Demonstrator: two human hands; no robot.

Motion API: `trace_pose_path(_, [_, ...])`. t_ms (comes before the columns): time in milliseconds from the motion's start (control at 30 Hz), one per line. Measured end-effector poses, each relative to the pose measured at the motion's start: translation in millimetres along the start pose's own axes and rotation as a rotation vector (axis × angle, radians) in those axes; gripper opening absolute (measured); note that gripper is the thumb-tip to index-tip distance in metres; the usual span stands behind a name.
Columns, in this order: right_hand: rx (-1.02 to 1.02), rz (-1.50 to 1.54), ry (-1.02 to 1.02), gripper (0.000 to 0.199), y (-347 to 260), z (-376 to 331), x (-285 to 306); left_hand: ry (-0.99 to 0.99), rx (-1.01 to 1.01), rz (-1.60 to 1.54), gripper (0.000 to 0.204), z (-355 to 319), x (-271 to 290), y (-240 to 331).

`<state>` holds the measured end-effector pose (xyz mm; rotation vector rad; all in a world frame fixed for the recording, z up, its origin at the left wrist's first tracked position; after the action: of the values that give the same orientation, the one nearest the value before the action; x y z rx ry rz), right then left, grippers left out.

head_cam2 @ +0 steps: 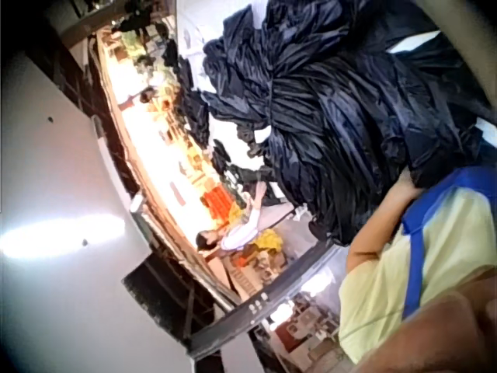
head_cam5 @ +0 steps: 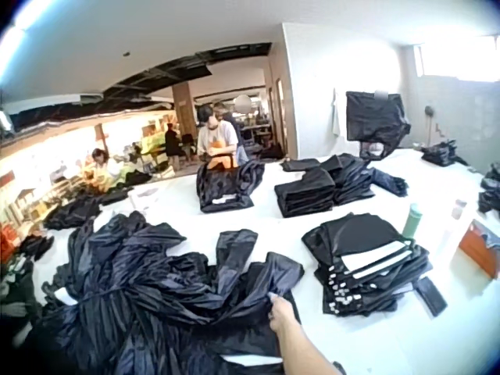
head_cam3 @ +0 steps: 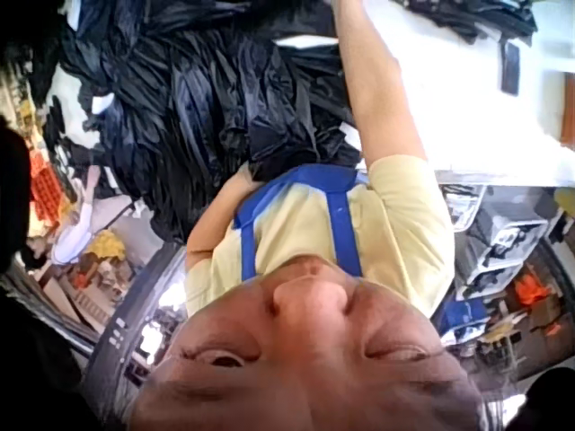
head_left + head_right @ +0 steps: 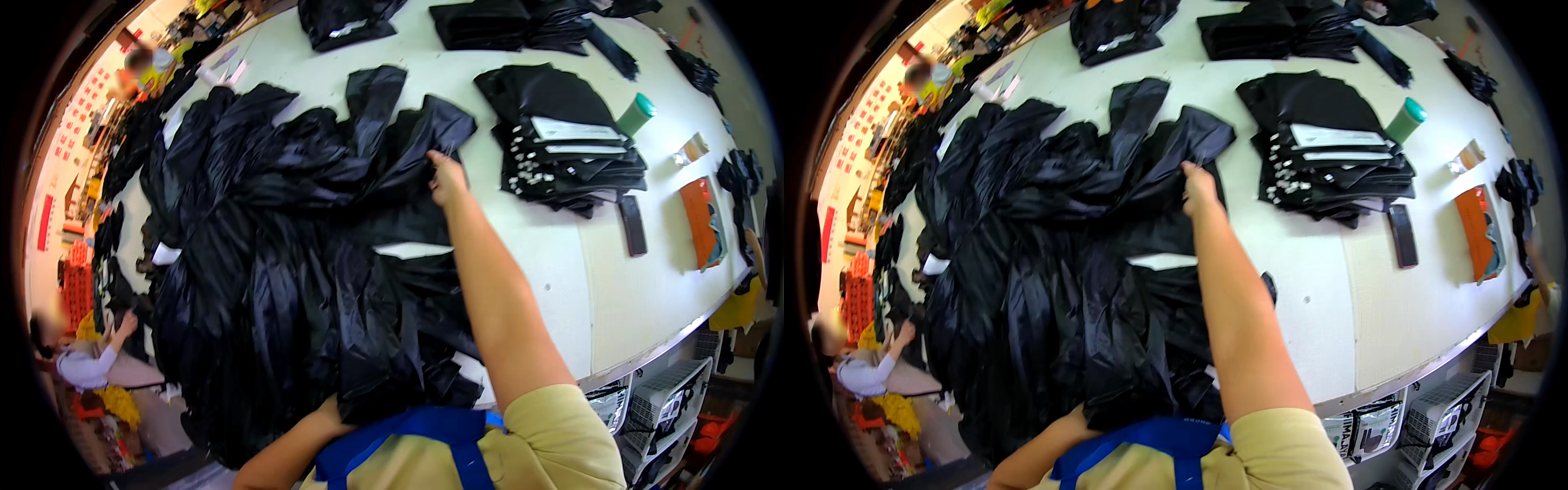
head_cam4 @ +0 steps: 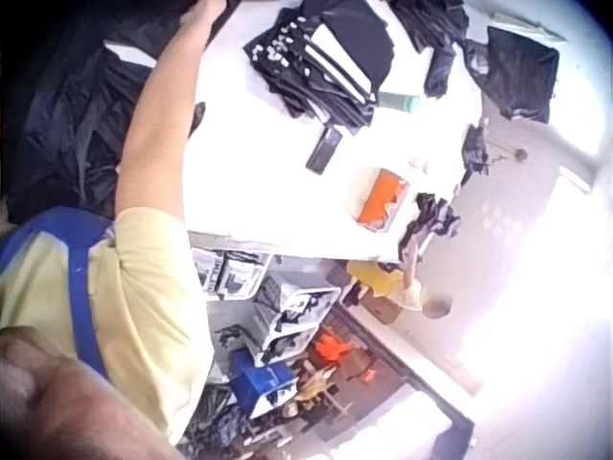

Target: The person uses a small blade to trim loose threads and edges from black fabric pieces on a workbench. They repeatedly pick up pieces, trim them, and place them back on the table.

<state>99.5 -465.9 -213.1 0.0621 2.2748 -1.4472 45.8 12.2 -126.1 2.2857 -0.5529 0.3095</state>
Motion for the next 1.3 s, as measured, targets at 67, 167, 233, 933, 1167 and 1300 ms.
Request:
trace_pose_path(67, [0.357, 0.092, -0.142, 0.030, -10.0, -17.7, -12.5, -0.178, 0.559, -0.177, 0.045, -29.6, 41.1, 51.3])
trace_pose_path(167, [0.932, -0.291, -0.523, 0.034, -50.6, -103.3, -32.3, -0.254, -0.091, 0.210, 0.023, -48.6, 117.1, 98.6])
trace_pose_path(233, [1.050, -0.403, -0.736, 0.024, -63.9, -179.4, -34.5, 0.068, -0.127, -0.455, 0.054, -52.0, 162.1, 110.3])
trace_pose_path(933, [1.040, -0.768, -0.754, 0.066, -176.8, -353.5, 22.8, 0.608, -0.511, -0.610, 0.051, -12.7, 90.2, 137.9])
trace_pose_path(1167, [0.935, -0.747, -0.963, 0.044, -140.6, -364.7, 26.6, 0.530, -0.396, -0.490, 0.066, -49.6, 82.4, 154.3])
trace_pose_path(1300, [0.922, -0.736, -0.933, 0.032, -137.3, -371.8, 22.3, 0.901, -0.302, -0.101, 0.049, -60.5, 80.6, 165.0])
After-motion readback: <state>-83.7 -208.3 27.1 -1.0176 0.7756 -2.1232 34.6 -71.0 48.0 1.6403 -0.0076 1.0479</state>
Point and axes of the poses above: each hand's wrist, its own z-axis towards the middle knuckle, its own x-axis out of the back of the hand, y = z × x, the point moved 3 cm from there along z, towards the middle knuckle, and after that the axes turned 15 degrees about x, right-handed, at the moved point
